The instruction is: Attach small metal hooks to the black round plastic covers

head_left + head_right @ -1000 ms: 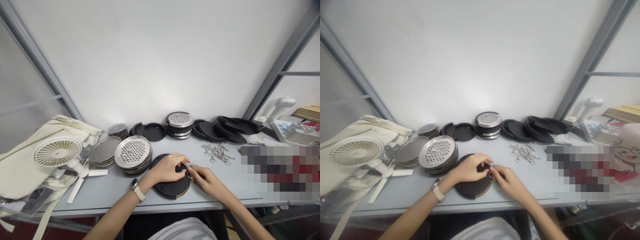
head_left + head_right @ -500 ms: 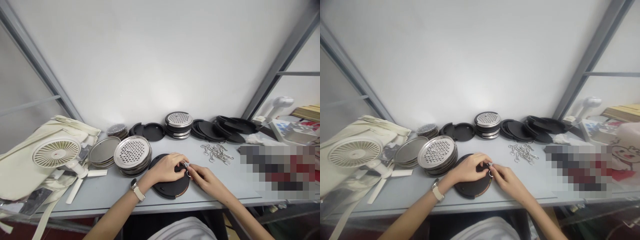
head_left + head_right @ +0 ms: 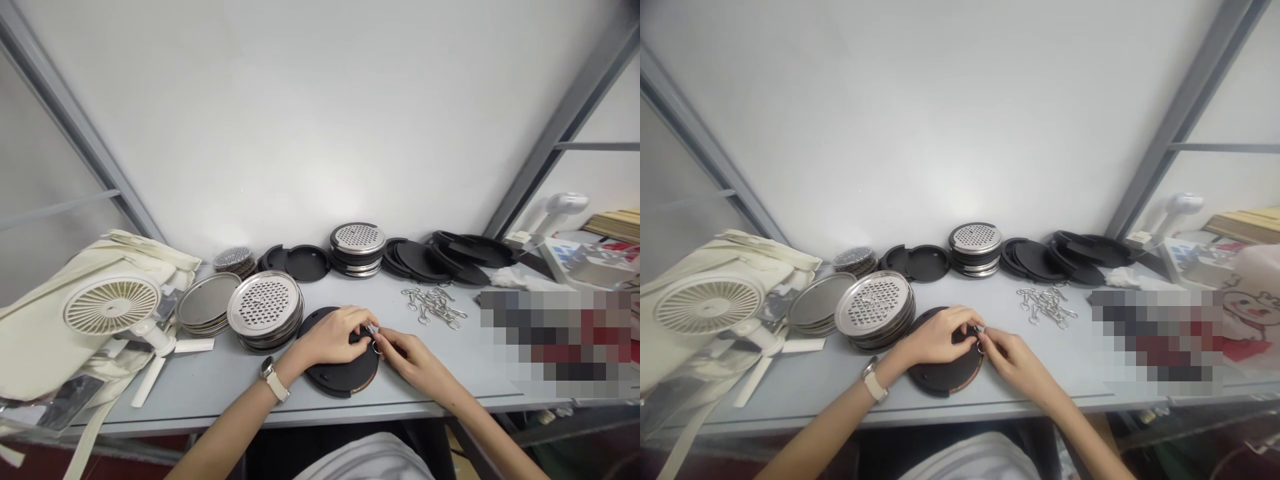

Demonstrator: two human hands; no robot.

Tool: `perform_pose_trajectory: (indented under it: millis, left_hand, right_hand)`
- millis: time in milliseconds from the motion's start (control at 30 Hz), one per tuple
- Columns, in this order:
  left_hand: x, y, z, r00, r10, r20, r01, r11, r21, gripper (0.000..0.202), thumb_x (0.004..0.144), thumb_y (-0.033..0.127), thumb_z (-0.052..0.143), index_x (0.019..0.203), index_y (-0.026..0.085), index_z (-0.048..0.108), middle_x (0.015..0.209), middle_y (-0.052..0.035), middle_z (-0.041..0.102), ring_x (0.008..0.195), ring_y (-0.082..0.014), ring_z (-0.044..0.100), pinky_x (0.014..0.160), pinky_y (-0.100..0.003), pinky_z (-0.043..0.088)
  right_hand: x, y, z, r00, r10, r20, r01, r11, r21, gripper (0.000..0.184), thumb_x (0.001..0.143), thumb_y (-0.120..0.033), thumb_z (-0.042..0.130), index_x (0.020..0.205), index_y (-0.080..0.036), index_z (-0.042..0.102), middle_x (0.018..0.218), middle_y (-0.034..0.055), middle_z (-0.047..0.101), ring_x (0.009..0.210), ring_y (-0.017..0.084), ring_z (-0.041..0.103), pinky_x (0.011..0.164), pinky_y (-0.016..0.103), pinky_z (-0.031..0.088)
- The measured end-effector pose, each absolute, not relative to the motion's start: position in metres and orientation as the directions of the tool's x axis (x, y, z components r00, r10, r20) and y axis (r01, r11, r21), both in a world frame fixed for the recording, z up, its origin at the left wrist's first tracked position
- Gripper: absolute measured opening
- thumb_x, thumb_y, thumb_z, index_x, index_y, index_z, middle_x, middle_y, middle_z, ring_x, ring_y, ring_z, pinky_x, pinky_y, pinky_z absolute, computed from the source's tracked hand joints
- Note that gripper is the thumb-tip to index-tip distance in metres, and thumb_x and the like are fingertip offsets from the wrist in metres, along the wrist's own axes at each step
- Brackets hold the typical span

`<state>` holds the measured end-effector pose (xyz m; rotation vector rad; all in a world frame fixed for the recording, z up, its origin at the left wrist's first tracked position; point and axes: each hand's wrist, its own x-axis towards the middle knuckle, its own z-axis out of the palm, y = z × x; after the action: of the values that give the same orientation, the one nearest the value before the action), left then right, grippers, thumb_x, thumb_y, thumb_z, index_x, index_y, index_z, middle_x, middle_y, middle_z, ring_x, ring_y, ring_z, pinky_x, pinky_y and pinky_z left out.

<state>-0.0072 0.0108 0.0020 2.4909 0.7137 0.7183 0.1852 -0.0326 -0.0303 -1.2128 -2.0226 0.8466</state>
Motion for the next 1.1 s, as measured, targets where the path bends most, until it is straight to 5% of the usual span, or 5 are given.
perform_pose_trajectory:
  millis: [1100]
  left_hand:
    - [-0.0077,0.0102,0.0034,0.737,0.594,0.323,0.34,-0.738,0.583,0.026,0.079,0.01,0.058,0.102,0.019,0.054,0.093,-0.0013,0.059,0.078,-0.0134,0.056,0.078,-0.025,0.046]
  right_hand:
    - [0.1864,-0.0319,-0.0323,-0.275,0.929,0.247,0.498,0.357,-0.79,0.042,0.099,-0.044,0.033,0.067,-0.02,0.043,0.06,-0.0025,0.044,0.058,0.014,0.043,0.057,0.024,0.035]
